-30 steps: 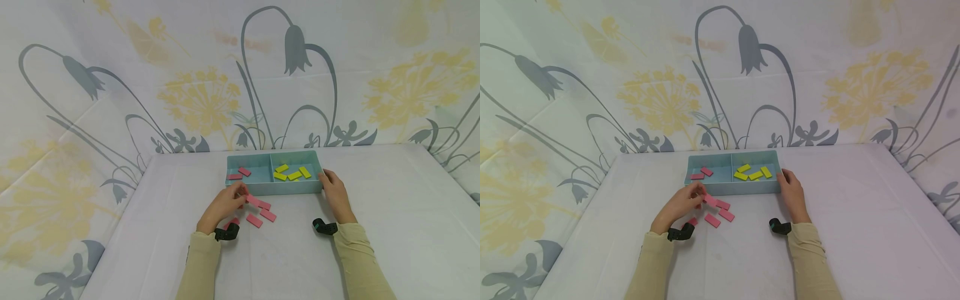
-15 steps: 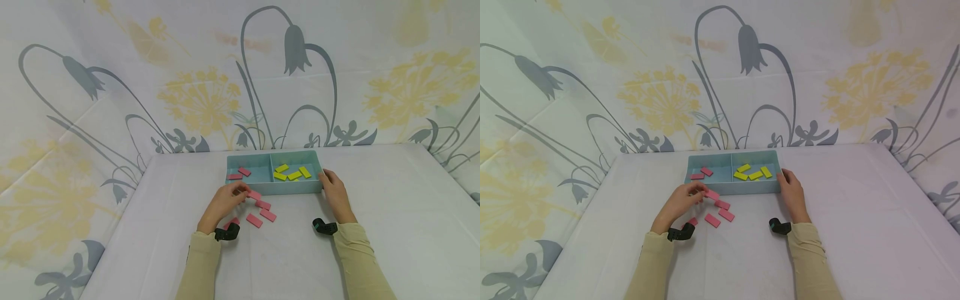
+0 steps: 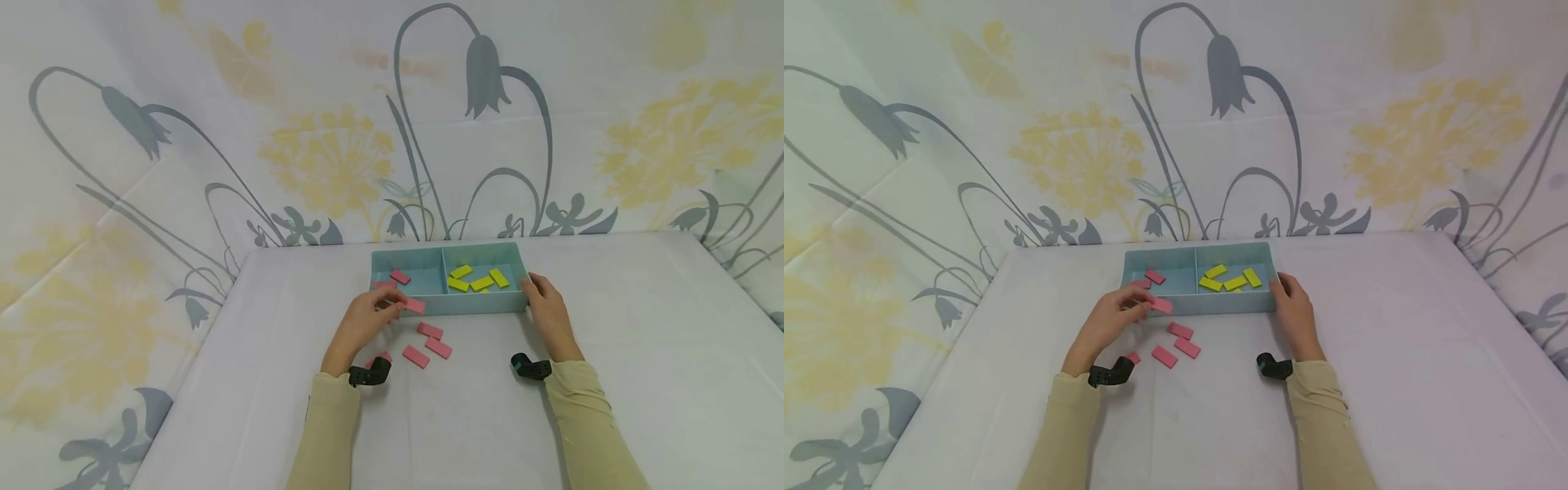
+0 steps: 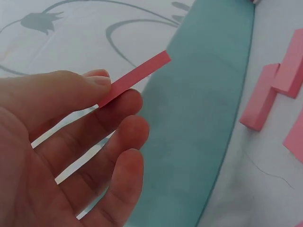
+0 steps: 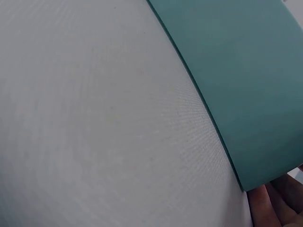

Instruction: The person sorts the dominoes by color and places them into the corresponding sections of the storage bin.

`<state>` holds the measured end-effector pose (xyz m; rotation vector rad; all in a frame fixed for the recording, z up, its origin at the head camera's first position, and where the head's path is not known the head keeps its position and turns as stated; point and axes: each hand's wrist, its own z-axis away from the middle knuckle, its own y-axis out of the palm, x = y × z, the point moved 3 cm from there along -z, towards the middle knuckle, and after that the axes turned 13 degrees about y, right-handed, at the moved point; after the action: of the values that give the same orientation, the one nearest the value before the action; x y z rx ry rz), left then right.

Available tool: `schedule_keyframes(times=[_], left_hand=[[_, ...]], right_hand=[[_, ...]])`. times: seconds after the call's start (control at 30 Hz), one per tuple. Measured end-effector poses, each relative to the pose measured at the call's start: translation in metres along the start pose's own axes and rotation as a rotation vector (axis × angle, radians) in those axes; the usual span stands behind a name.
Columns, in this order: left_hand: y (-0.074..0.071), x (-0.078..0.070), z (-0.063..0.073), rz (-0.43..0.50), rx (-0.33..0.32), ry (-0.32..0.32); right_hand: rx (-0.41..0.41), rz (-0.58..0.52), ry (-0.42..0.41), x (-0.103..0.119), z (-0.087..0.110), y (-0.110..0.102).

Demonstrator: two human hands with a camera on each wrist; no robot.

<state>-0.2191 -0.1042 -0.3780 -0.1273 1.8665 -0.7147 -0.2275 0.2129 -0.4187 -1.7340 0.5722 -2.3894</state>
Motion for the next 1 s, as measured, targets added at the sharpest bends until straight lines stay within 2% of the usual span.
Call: schedule_keyframes(times=[0.13, 0.27, 0.53, 0.77, 0.83, 1.0], left_hand=[[-0.001, 0.000, -0.003, 0.020, -0.029, 0.026], [0.000, -0.002, -0.007, 0.084, -0.063, 0.045], [0.005, -0.006, -0.011, 0.211, -0.128, 0.015], [0.005, -0.029, -0.013, 0.292, -0.123, -0.005], [0.008, -0.025, -0.014, 0.294, -0.131, -0.013], [0.018, -0.001, -0.017, 0.306, -0.158, -0.039]], right_hand=[[0.001, 0.000, 0.004, -0.001, -0.002, 0.001], [0.002, -0.005, 0.013, -0.002, -0.003, 0.001], [0.000, 0.004, -0.002, -0.002, -0.001, 0.000], [-0.002, 0.009, -0.005, -0.005, -0.004, -0.001], [-0.002, 0.010, -0.009, -0.006, -0.004, -0.001], [0.003, 0.001, -0.001, -0.003, -0.004, 0.000]])
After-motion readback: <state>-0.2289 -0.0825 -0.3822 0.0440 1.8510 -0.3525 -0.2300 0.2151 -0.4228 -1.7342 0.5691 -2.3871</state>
